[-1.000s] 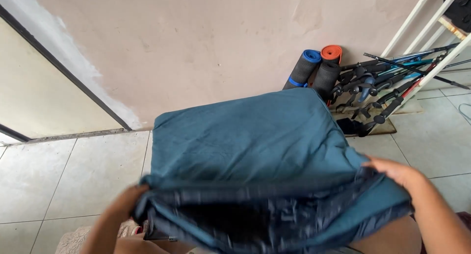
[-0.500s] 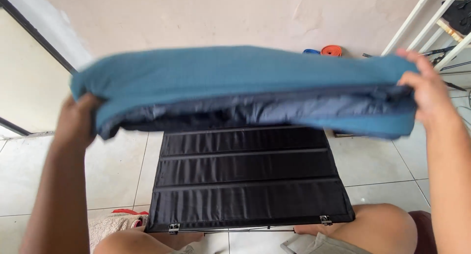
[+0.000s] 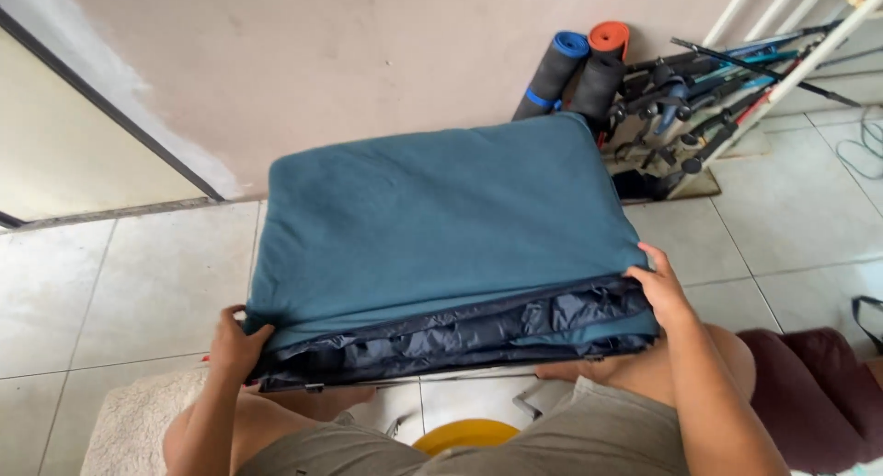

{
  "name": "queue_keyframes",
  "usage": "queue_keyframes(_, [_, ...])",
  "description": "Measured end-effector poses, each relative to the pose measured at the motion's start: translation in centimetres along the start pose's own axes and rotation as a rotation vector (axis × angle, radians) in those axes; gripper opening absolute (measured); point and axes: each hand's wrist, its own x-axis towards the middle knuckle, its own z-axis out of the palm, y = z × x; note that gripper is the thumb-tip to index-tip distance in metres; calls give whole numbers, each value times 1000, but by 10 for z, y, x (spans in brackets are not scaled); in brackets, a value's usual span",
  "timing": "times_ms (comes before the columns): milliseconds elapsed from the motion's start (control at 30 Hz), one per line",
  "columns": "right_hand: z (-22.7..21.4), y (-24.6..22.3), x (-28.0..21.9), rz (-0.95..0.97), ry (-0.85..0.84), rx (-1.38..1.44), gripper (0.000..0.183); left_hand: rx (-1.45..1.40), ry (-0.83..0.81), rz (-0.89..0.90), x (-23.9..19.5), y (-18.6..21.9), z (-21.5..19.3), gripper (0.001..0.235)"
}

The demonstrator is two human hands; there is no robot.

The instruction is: The person folds a large teal blanket or comforter on top of an open black suitcase. They smooth the fabric, fold it in half multiple times, and then roll it tightly to fit inside the luggage.

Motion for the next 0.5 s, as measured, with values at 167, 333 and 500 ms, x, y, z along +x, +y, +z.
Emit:
queue_keyframes(167, [-23,-9,-3,-63,-10,-432,69,310,195,461,-61,20,-14,72])
queue_keyframes(333, [-32,-2,-8,-411,-237,-644,47,515,73,519,-72,-5,4,84])
queue_keyframes(500, [-30,4,-11,-443,-328,-1115,61,442,115,522,-50,-20,1,47])
